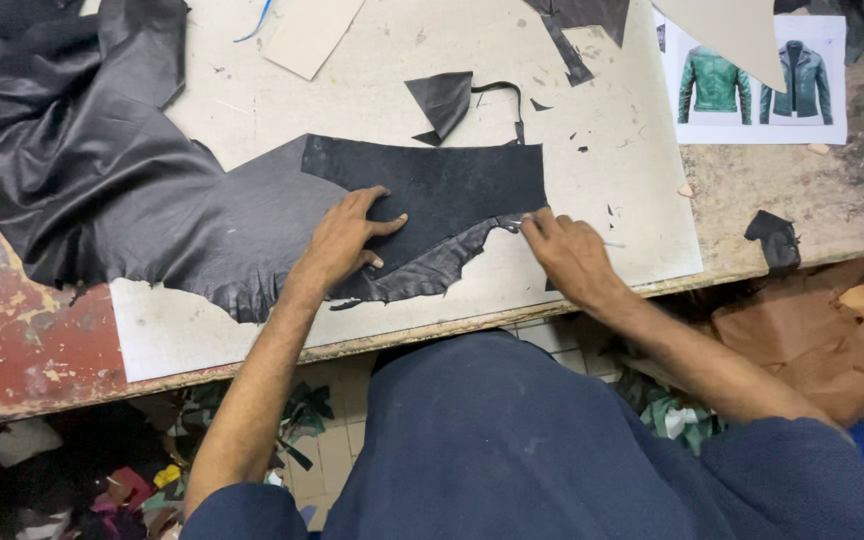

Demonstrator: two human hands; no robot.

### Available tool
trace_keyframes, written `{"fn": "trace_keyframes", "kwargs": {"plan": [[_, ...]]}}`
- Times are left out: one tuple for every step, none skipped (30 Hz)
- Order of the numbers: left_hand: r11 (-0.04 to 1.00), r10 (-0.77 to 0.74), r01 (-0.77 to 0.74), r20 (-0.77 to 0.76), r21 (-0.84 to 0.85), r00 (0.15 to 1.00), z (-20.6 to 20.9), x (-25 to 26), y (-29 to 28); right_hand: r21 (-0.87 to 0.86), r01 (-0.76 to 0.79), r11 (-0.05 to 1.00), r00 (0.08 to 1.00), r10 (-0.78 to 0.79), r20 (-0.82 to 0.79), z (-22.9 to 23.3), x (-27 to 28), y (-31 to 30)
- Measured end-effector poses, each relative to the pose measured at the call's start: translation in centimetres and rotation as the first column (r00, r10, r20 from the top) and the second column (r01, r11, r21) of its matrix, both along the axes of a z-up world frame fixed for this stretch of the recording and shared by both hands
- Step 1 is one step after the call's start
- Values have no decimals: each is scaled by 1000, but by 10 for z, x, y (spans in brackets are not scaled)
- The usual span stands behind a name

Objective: The person cuts black leather on a work table using a utility knife and a cardboard template. They position the template, trace or cut along its edges, and remove the template to reveal cut leather pieces.

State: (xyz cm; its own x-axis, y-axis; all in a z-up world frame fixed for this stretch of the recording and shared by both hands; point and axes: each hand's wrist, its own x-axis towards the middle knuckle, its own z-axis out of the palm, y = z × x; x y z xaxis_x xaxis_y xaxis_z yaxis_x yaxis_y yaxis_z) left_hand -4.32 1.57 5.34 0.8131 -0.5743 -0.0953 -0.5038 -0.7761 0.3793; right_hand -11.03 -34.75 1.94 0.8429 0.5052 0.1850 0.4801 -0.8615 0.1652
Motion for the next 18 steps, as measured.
{"fn": "trace_keyframes", "kwargs": {"plan": [[1000,5,-5,3,1,1000,1,1,-1,27,10,1000,1000,-10,1,4,-3,12],[1000,-2,2,-1,8,1000,2,3,-1,54,20,998,1000,-20,1,10,-5,23],[1000,-8,8,-9,10,1000,3,4,-1,77,29,997,1000,-29,-2,19,-8,28],[1000,-14,14,-17,13,1000,3,6,-1,39,93,995,985,-86,-147,31,-13,31],[1000,-16,17,-17,8,1000,3,6,0,-8,148,989,946,-144,-290,43,-20,32],[1000,-19,19,-18,3,1000,3,7,1,-62,196,979,883,-204,-422,55,-25,32],[1000,-23,23,-22,0,999,2,6,3,-77,209,975,745,-210,-633,71,-33,26],[1000,-23,23,-38,2,999,2,5,5,-94,217,971,560,-204,-803,87,-41,19],[1000,-28,28,-50,1,998,2,6,6,-51,299,953,615,-233,-754,98,-44,20],[999,-33,33,-62,0,998,2,7,7,0,375,927,662,-268,-700,108,-46,23],[998,-53,52,-84,-18,995,2,11,8,60,442,895,706,-306,-639,115,-45,29],[997,-73,70,-106,-36,992,3,16,9,65,478,876,712,-343,-613,122,-42,34],[995,-88,82,-130,-50,988,3,19,15,76,508,858,717,-373,-589,125,-37,42],[989,-115,102,-123,-106,986,2,26,21,87,537,839,720,-403,-565,126,-33,50],[980,-140,120,-116,-161,983,1,35,27,144,539,830,723,-367,-586,126,-27,60],[967,-164,138,-107,-215,981,0,46,35,201,540,817,725,-331,-604,123,-21,72],[963,-146,134,-38,-234,988,-2,59,46,251,542,802,726,-297,-620,119,-16,81],[959,-126,130,31,-252,992,-3,74,59,289,477,830,778,-245,-579,113,-9,92]]}}
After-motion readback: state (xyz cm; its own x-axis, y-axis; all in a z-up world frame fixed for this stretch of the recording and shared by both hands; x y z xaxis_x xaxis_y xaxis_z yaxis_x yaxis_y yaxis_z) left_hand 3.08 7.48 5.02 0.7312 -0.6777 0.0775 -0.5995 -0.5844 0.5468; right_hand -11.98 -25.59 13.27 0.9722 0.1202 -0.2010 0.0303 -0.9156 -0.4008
